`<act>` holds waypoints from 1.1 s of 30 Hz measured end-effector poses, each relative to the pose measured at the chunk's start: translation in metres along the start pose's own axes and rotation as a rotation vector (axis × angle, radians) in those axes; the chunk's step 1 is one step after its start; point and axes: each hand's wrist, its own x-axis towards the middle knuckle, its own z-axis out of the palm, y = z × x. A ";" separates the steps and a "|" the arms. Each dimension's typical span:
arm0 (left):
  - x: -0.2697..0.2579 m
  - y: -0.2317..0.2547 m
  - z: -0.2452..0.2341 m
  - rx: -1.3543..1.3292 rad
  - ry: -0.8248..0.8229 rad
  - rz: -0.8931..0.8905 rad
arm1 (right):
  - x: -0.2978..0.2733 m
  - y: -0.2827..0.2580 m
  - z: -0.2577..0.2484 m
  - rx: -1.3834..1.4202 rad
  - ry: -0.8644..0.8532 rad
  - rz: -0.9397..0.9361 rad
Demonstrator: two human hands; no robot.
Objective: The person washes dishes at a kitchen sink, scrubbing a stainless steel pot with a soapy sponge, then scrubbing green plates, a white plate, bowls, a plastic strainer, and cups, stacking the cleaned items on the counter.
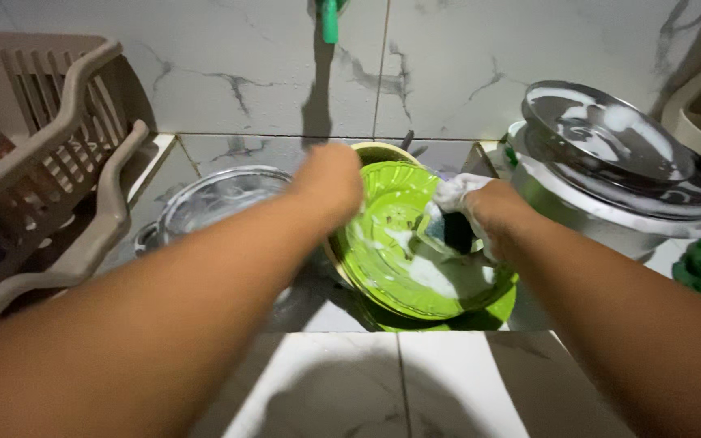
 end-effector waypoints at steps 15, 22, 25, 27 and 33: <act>0.031 0.010 0.057 -0.766 -0.598 -0.550 | 0.028 0.052 -0.059 -0.060 -0.249 -0.062; -0.029 0.012 0.033 -1.519 -0.525 -0.615 | 0.016 0.033 -0.046 -0.866 0.025 -0.913; -0.065 0.021 0.012 -1.673 -0.477 -0.435 | -0.001 0.013 0.000 -0.750 -0.226 -0.741; -0.078 0.029 0.002 -1.765 -0.505 -0.385 | -0.006 0.003 0.032 -0.679 -0.388 -0.622; -0.093 0.013 -0.041 -1.844 -0.270 -0.377 | 0.002 -0.017 0.004 -0.879 -0.791 -0.582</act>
